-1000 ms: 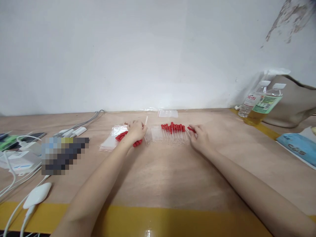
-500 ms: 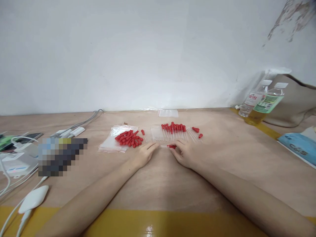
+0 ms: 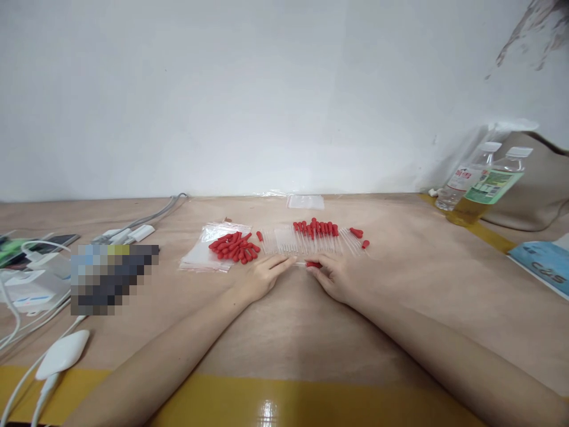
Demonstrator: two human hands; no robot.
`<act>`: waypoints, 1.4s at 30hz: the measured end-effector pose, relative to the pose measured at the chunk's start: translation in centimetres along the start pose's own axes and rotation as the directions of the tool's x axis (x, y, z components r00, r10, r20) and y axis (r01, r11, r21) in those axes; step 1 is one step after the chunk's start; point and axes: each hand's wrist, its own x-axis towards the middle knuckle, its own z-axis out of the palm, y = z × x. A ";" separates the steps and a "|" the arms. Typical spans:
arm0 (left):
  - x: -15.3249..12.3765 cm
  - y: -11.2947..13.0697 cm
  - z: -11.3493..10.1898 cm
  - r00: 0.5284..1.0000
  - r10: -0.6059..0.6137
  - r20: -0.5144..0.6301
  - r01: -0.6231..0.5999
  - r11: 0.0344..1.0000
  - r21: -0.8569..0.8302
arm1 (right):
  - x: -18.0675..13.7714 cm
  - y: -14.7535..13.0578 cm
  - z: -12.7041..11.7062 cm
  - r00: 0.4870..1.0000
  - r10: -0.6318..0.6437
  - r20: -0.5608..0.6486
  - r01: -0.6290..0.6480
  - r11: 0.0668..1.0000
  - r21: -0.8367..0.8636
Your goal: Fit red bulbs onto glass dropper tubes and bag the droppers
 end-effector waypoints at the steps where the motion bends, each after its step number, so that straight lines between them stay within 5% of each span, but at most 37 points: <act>1: 0.0 0.1 -0.1 1.000 0.012 -0.006 -0.013 1.000 -0.010 | 0.0 0.1 0.1 1.000 -0.009 0.004 0.009 1.000 0.011; 13: -0.2 0.0 -0.2 0.995 0.097 -0.017 -0.097 0.995 -0.006 | -0.2 0.3 -0.1 0.996 -0.089 0.016 0.089 0.996 0.011; 20: 0.5 0.7 -0.4 0.987 0.161 0.009 -0.162 0.983 0.087 | -0.4 0.7 0.0 0.988 -0.147 0.050 0.152 0.980 -0.129; 31: 0.3 0.1 0.8 0.993 -0.050 -0.111 0.050 0.999 -0.004 | 0.3 1.5 -0.4 0.991 -0.114 0.076 0.125 0.980 -0.157; 42: 0.3 1.3 0.4 0.997 -0.002 -0.081 -0.004 0.997 -0.073 | -0.1 1.0 -0.1 0.968 -0.210 0.138 0.231 0.960 -0.157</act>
